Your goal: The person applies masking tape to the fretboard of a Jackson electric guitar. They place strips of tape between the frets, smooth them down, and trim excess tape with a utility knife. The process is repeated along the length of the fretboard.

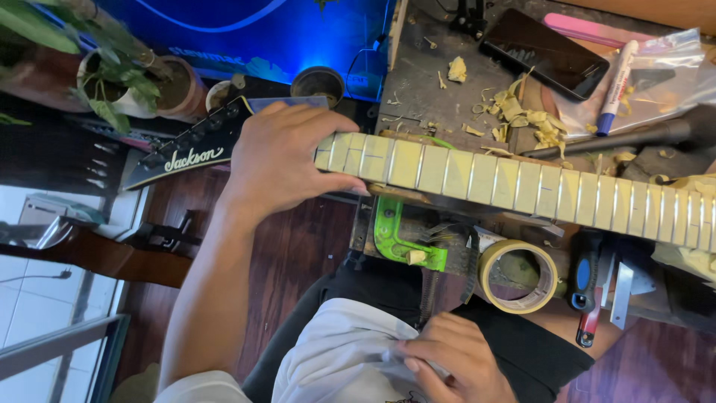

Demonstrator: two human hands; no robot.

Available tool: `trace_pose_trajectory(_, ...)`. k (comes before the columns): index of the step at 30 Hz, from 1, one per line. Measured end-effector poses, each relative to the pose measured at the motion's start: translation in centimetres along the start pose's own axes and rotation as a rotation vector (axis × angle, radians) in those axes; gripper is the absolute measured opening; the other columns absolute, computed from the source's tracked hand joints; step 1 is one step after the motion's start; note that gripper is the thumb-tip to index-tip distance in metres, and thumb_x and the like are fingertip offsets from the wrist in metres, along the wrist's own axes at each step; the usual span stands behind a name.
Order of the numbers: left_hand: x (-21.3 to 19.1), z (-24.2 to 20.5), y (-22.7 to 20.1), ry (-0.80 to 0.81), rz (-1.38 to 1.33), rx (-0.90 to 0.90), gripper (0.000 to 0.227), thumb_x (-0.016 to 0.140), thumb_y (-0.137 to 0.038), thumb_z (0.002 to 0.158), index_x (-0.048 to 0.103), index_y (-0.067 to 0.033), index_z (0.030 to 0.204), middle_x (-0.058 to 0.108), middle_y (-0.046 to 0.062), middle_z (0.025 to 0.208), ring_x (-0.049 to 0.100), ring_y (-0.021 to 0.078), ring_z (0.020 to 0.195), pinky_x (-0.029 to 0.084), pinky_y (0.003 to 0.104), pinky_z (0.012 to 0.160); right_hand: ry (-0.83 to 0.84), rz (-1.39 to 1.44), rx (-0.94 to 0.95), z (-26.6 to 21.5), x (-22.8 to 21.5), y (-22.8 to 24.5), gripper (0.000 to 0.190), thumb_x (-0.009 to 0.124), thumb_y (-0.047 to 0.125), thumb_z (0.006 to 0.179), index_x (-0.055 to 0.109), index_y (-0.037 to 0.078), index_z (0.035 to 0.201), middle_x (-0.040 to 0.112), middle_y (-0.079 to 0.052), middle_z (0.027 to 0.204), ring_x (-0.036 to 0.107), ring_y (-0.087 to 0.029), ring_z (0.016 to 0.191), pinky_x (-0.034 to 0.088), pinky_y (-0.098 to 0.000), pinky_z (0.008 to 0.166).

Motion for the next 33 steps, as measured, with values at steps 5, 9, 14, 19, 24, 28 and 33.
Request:
trace_pose_trajectory(5,0.0,0.0,0.2,-0.025,-0.02,0.007,0.07,0.095,-0.069,0.073,0.075,-0.0193,0.118,0.079,-0.004,0.109,0.072,0.023,0.099,0.045,0.041,0.084,0.057,-0.169,-0.127,1.1,1.9,-1.0,0.014,0.061,0.008,0.1,0.071,0.0,0.101,0.065,-0.012,0.078,0.059,-0.027,0.065,0.043,-0.0373,0.065)
trace_pose_trajectory(9,0.1,0.0,0.4,-0.028,-0.034,-0.008,0.07,0.094,-0.073,0.072,0.075,-0.0225,0.116,0.079,-0.006,0.106,0.072,0.0224,0.096,0.045,0.041,0.083,0.169,-0.354,-0.107,1.1,3.8,-2.1,0.011,0.067,0.009,0.101,0.07,0.002,0.109,0.065,-0.008,0.083,0.058,-0.027,0.07,0.046,-0.0387,0.073)
trace_pose_trajectory(14,0.2,-0.2,0.6,-0.043,-0.043,-0.062,0.069,0.096,-0.075,0.068,0.076,-0.0262,0.112,0.077,-0.008,0.1,0.068,0.0234,0.09,0.045,0.041,0.08,0.192,-0.484,-0.108,0.1,4.7,-2.7,0.011,0.069,0.005,0.099,0.069,0.003,0.11,0.058,-0.005,0.079,0.056,-0.025,0.069,0.041,-0.0381,0.068)
trace_pose_trajectory(19,0.2,0.0,0.8,-0.039,-0.046,-0.066,0.067,0.096,-0.075,0.069,0.076,-0.027,0.111,0.078,-0.008,0.1,0.068,0.0217,0.089,0.044,0.04,0.08,0.209,-0.514,-0.099,0.1,4.8,-3.3,0.015,0.071,0.002,0.097,0.07,0.005,0.112,0.06,-0.004,0.079,0.058,-0.024,0.069,0.043,-0.0374,0.069)
trace_pose_trajectory(24,0.4,0.1,0.8,-0.037,-0.045,-0.071,0.068,0.096,-0.075,0.068,0.075,-0.0273,0.112,0.078,-0.008,0.102,0.068,0.0215,0.091,0.044,0.039,0.082,0.179,-0.553,-0.098,0.0,4.8,-3.5,0.019,0.074,0.001,0.097,0.069,0.008,0.114,0.059,0.0,0.075,0.055,-0.02,0.064,0.042,-0.0357,0.065)
trace_pose_trajectory(28,0.0,0.0,0.4,-0.052,-0.049,-0.054,0.068,0.097,-0.073,0.068,0.075,-0.0262,0.112,0.078,-0.008,0.102,0.068,0.022,0.092,0.044,0.04,0.083,0.173,-0.549,-0.102,-0.2,4.7,-3.4,0.02,0.072,0.002,0.097,0.068,0.009,0.115,0.056,0.0,0.074,0.056,-0.021,0.064,0.041,-0.0363,0.064)
trace_pose_trajectory(33,0.9,0.3,1.0,0.074,-0.062,-0.139,0.068,0.089,-0.076,0.07,0.074,-0.0287,0.117,0.078,-0.009,0.109,0.069,0.0203,0.097,0.045,0.041,0.087,0.22,-0.569,-0.075,-0.6,5.1,-4.4,0.025,0.073,0.004,0.095,0.068,0.009,0.119,0.056,-0.001,0.076,0.055,-0.022,0.065,0.036,-0.0385,0.062)
Point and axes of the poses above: each hand's wrist, its own z-axis towards the middle knuckle, its own x-axis out of the palm, y = z × x, the point moved 9 cm from there along z, towards the middle knuckle
